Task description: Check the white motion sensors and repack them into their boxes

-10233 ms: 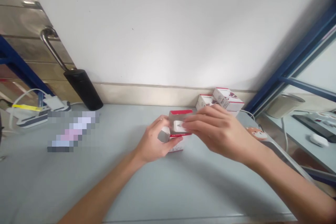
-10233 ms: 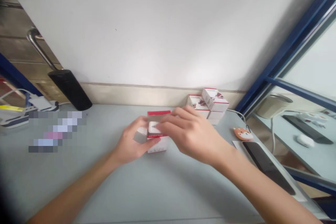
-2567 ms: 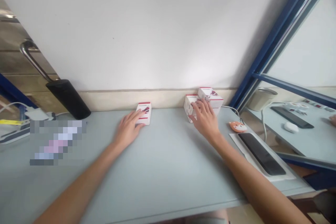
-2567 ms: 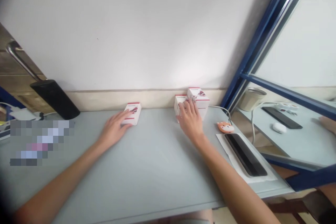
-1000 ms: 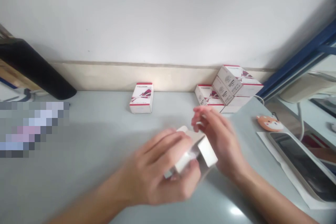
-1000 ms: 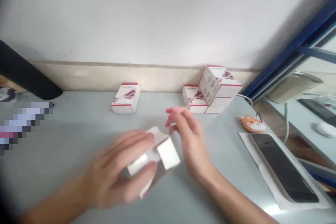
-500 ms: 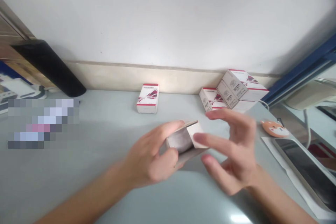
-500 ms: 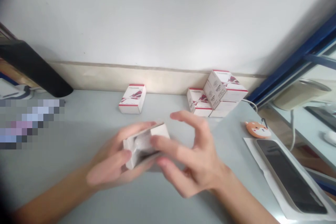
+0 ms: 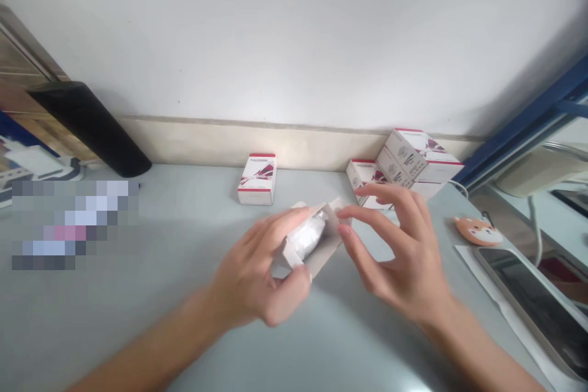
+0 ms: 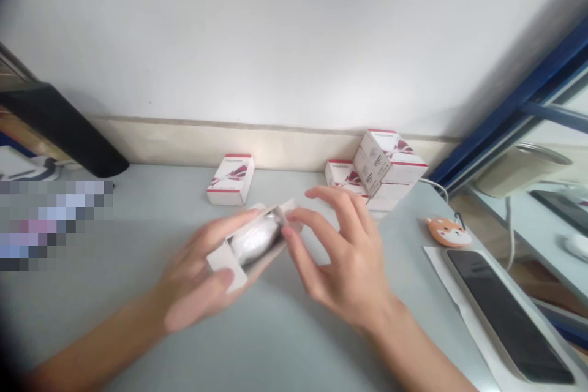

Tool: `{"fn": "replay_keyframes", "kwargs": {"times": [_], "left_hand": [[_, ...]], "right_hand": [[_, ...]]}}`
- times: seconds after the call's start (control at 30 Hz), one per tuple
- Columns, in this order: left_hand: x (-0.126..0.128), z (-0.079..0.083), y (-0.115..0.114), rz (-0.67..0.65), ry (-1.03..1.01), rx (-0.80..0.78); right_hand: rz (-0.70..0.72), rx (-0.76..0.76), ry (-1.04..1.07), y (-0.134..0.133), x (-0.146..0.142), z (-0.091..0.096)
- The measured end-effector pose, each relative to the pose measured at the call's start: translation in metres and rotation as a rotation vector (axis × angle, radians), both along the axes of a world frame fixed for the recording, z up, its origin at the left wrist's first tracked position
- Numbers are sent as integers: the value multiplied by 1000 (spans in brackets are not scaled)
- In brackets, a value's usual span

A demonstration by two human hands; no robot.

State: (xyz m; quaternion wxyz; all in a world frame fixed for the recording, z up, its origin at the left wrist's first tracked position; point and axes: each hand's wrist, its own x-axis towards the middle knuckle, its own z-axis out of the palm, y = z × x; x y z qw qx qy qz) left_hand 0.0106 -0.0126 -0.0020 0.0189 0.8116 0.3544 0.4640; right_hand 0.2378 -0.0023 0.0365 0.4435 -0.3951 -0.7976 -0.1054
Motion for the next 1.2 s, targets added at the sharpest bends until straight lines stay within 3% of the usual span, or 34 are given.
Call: {"fn": "replay_keyframes", "kwargs": {"times": [0.17, 0.33, 0.43, 0.57, 0.7, 0.8, 0.9, 1.03, 1.13, 1.2], "left_hand": [[14, 8, -8, 51, 5, 189], [12, 16, -9, -7, 134, 169], [8, 11, 0, -4, 76, 152], [-2, -4, 20, -99, 207, 197], [-7, -18, 32, -62, 144, 1], [-5, -17, 29, 20, -18, -167], [0, -4, 22, 39, -205, -461], [9, 20, 22, -156, -308, -782], [22, 31, 32, -222, -290, -814], [34, 34, 40, -179, -323, -692]], "right_hand": [[41, -82, 42, -4, -7, -5], [19, -200, 136, -5, -10, -9], [38, -251, 218, -2, -8, -10], [51, -279, 365, 7, -2, -7], [150, -345, 740, 19, 11, 0], [154, -349, 1053, 29, 23, 6], [37, -268, 1275, 40, 36, 10], [-163, -191, 1434, 52, 54, 8], [-284, -106, 1432, 58, 65, 6], [-320, -58, 1423, 60, 71, 6]]}}
